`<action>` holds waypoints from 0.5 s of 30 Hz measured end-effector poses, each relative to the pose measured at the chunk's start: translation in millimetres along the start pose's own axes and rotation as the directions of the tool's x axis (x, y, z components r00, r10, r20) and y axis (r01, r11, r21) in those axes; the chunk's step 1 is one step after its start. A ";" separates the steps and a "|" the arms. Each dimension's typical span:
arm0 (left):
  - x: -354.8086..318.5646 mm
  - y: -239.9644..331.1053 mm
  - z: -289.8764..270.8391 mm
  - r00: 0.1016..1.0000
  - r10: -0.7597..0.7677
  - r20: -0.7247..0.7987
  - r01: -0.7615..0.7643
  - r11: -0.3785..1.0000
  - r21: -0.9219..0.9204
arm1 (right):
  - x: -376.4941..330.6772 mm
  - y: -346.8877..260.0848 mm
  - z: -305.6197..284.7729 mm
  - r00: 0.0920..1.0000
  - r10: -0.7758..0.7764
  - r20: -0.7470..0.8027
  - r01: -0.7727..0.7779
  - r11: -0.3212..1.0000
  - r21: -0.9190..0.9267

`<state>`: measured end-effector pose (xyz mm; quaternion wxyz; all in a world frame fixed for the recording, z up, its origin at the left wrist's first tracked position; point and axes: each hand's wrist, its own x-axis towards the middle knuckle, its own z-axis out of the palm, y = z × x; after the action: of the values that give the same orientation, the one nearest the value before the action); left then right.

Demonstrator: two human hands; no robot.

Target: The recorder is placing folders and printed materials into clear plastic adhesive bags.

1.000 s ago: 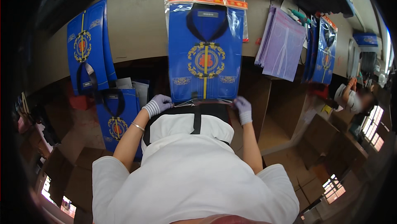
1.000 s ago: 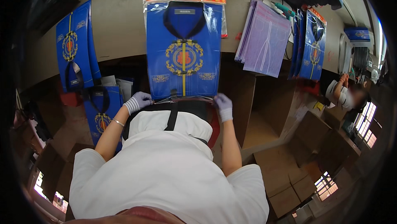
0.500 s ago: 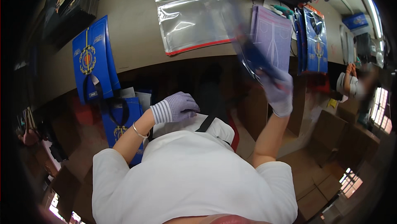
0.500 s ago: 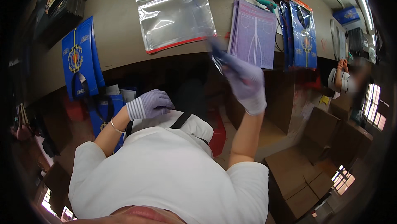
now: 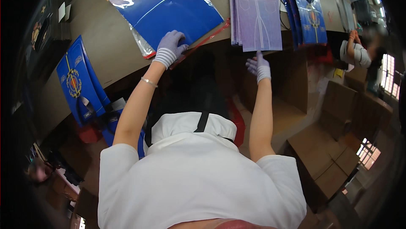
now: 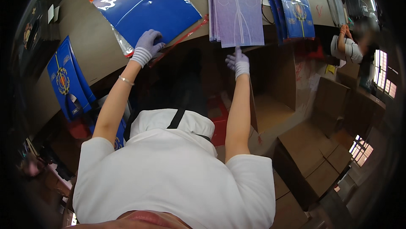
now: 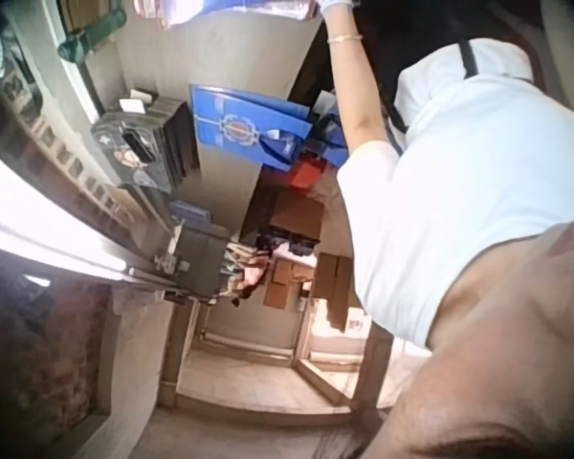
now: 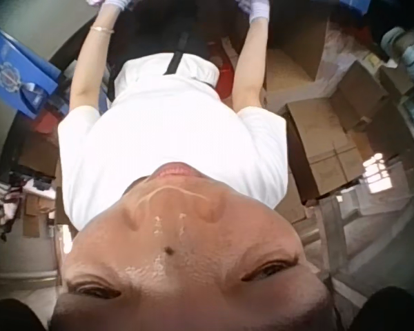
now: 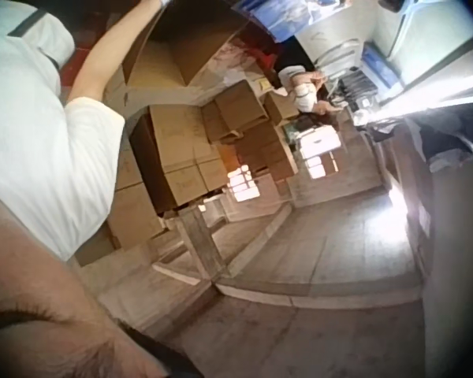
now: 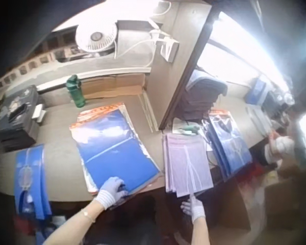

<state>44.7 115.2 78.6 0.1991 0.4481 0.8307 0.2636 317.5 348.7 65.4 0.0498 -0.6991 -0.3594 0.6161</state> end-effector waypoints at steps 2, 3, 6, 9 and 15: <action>21.0 4.4 14.4 1.000 -0.006 0.019 0.003 0.989 0.149 | 14.5 -20.2 0.4 1.000 0.010 0.015 -0.011 0.997 0.074; 27.6 4.0 16.2 0.998 -0.019 0.064 0.005 0.978 0.210 | 25.7 -21.8 -1.0 0.999 0.013 0.049 -0.019 0.991 0.131; 39.4 -13.1 27.8 0.995 0.023 0.094 -0.045 0.970 0.240 | 42.0 5.1 -12.0 0.980 -0.160 0.115 0.109 0.927 0.360; 42.8 -22.0 26.0 0.960 -0.238 0.147 0.279 0.853 -0.441 | 0.2 38.8 -49.5 0.930 -0.344 -0.131 0.367 0.842 0.396; 57.9 14.4 2.1 0.951 -0.281 0.129 0.290 0.665 -0.688 | -158.6 51.2 -31.0 0.614 -0.753 -0.238 0.737 0.654 -0.171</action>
<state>25.1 171.5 80.3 0.3970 0.2052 0.7273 0.5208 370.6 233.1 177.5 0.3329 -0.5697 -0.6226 0.4207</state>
